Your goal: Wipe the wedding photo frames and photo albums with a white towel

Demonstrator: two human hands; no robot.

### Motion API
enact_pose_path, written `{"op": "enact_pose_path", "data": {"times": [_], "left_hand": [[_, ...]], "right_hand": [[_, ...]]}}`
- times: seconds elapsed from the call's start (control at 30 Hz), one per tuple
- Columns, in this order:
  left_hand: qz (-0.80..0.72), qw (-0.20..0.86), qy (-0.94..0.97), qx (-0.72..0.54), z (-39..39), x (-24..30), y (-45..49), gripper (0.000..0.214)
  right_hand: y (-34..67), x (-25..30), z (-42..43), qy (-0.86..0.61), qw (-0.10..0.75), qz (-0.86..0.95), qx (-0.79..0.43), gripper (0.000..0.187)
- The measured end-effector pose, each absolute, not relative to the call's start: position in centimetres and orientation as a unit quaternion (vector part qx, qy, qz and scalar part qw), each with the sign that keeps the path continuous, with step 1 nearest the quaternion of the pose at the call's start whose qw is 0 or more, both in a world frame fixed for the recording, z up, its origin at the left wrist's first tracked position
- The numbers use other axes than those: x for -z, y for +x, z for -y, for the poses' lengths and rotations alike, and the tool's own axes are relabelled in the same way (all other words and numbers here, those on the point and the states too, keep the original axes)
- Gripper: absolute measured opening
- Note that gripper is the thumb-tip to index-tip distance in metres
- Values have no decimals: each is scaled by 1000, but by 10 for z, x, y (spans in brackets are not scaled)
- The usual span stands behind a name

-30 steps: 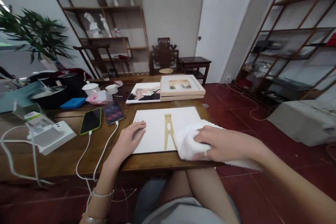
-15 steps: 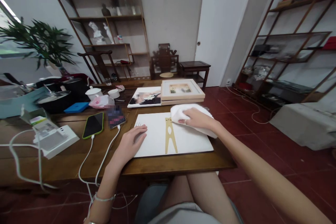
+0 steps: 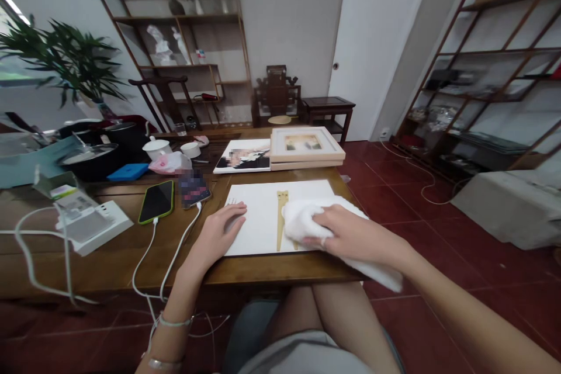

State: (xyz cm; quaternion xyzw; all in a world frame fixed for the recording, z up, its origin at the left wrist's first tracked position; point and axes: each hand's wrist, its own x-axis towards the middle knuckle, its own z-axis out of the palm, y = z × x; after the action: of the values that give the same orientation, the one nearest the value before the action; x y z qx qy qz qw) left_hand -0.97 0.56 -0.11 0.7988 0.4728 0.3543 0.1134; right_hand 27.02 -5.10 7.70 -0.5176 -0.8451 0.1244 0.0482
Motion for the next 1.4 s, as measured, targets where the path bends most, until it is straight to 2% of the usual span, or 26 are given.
{"op": "enact_pose_path", "data": {"times": [0.23,0.37,0.53,0.73,0.83,1.0,1.23,1.4], "left_hand": [[-464,111,800,-364,-5,0,-10,19],[-468,113,799,-360,-5,1,-10,20],[-463,108,801,-365,-5,1,-10,20],[-465,118,798,-364,-5,1,-10,20],[-461,115,800,-366,-6,2,-10,20],[-461,112,801,-364,-6,1,-10,20],[-466,111,801,-359,-7,2,-12,19],[-464,112,804,-355,-8,4,-12,20]], "right_hand": [[247,-59,-30,-541,127,830,-47,39],[233,-56,-48,-536,133,833,-42,38],[220,-47,-14,-498,134,857,-28,20],[210,-50,67,-400,89,908,-93,22],[211,-55,79,-393,93,907,-118,20],[217,-54,37,-500,118,854,-80,17],[214,-54,-44,-528,117,841,-30,34],[198,-53,-40,-494,78,865,33,22]]}}
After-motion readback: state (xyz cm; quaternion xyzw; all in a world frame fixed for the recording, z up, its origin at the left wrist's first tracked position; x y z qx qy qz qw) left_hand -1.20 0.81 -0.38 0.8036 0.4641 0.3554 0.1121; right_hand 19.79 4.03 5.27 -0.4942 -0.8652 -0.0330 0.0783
